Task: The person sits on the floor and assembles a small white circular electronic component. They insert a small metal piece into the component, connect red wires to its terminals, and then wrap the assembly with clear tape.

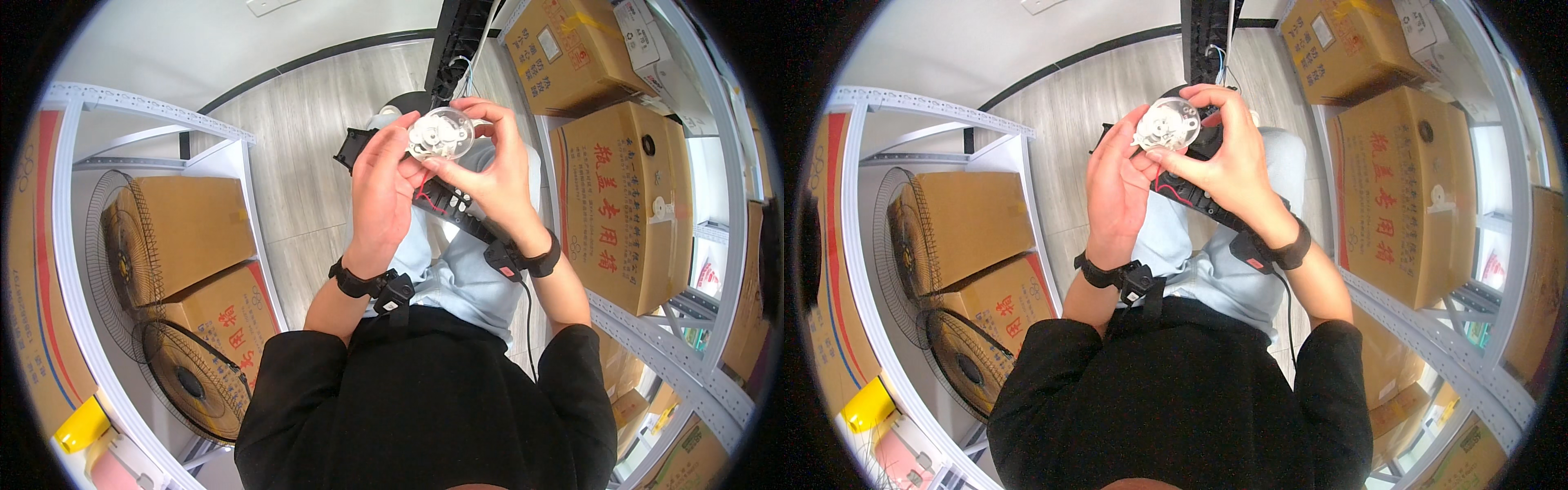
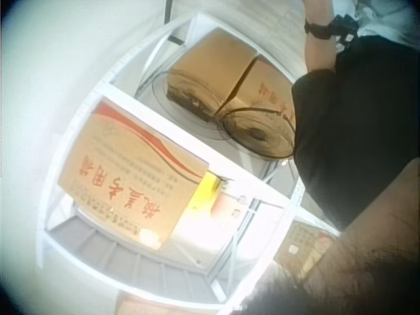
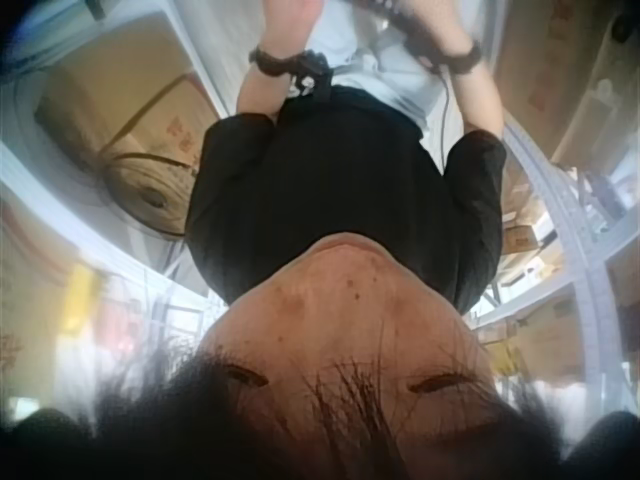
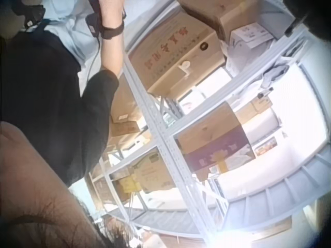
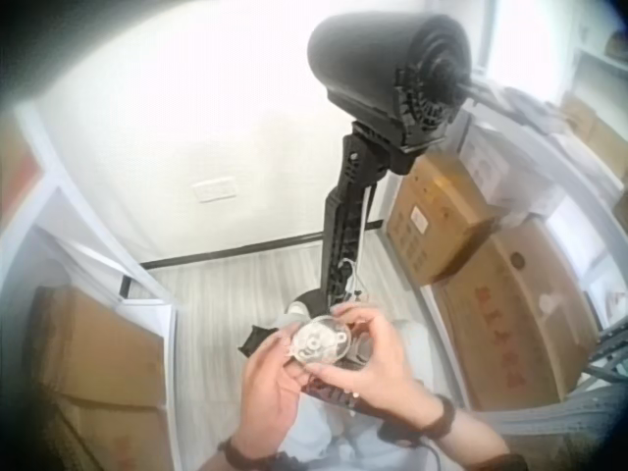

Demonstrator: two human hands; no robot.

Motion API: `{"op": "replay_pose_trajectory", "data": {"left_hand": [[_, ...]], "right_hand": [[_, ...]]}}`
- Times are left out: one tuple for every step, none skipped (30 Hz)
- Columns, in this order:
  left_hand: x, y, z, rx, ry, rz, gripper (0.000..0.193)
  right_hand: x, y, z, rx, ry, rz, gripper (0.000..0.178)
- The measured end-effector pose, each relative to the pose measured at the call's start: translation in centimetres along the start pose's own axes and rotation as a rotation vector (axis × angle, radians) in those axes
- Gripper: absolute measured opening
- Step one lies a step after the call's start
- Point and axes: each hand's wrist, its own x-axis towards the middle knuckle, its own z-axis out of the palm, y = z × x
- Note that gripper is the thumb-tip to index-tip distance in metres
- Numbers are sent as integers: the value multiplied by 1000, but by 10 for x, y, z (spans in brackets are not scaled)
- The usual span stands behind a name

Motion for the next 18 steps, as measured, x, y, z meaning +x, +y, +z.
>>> {"op": "replay_pose_trajectory", "data": {"left_hand": [[0, -1, -1, 5, -20, 8, 34], [0, -1, -2, 5, -16, 18, 34], [1, -3, -3, 5, -13, 26, 34], [1, -3, -3, 6, -10, 35, 34], [1, -2, -4, -8, -13, 32, 35], [1, -1, -4, -22, -19, 27, 36], [1, 0, -5, -36, -24, 21, 36], [1, -1, -4, -3, -28, 27, 38], [1, -1, -2, 30, -32, 34, 40], [0, -2, -1, 62, -36, 41, 41], [1, -3, -1, 63, -38, 39, 43], [1, -3, -1, 64, -38, 39, 44], [2, -3, -1, 66, -38, 38, 46], [1, -3, 0, 95, -41, 45, 44], [1, -2, 0, 123, -43, 52, 43], [1, -1, 0, 152, -46, 60, 42], [1, -1, 0, 127, -44, 46, 43], [1, 0, -1, 103, -44, 33, 44]], "right_hand": [[-1, 0, 1, -52, -1, -18, 63], [-3, 0, 2, -104, -3, -37, 64], [-4, 1, 3, -116, -2, -25, 65], [-4, 1, 4, -123, 4, -27, 65], [-4, 0, 5, -130, 9, -29, 64], [-5, -1, 5, -139, 17, -31, 63], [-5, -1, 6, -155, 19, -36, 63], [-5, -1, 7, -171, 21, -41, 62], [-6, -1, 7, -188, 22, -47, 61], [-6, 0, 7, -198, 25, -52, 61], [-6, 2, 7, -208, 28, -58, 61], [-7, 2, 7, -216, 31, -63, 60], [-6, 2, 7, -215, 20, -74, 61], [-6, 1, 6, -213, 9, -84, 63], [-5, 1, 6, -211, -2, -95, 64], [-4, -3, 3, -168, -52, -61, 67], [-2, -9, -2, -124, -101, -27, 70], [1, -14, -7, -80, -150, 7, 73]]}}
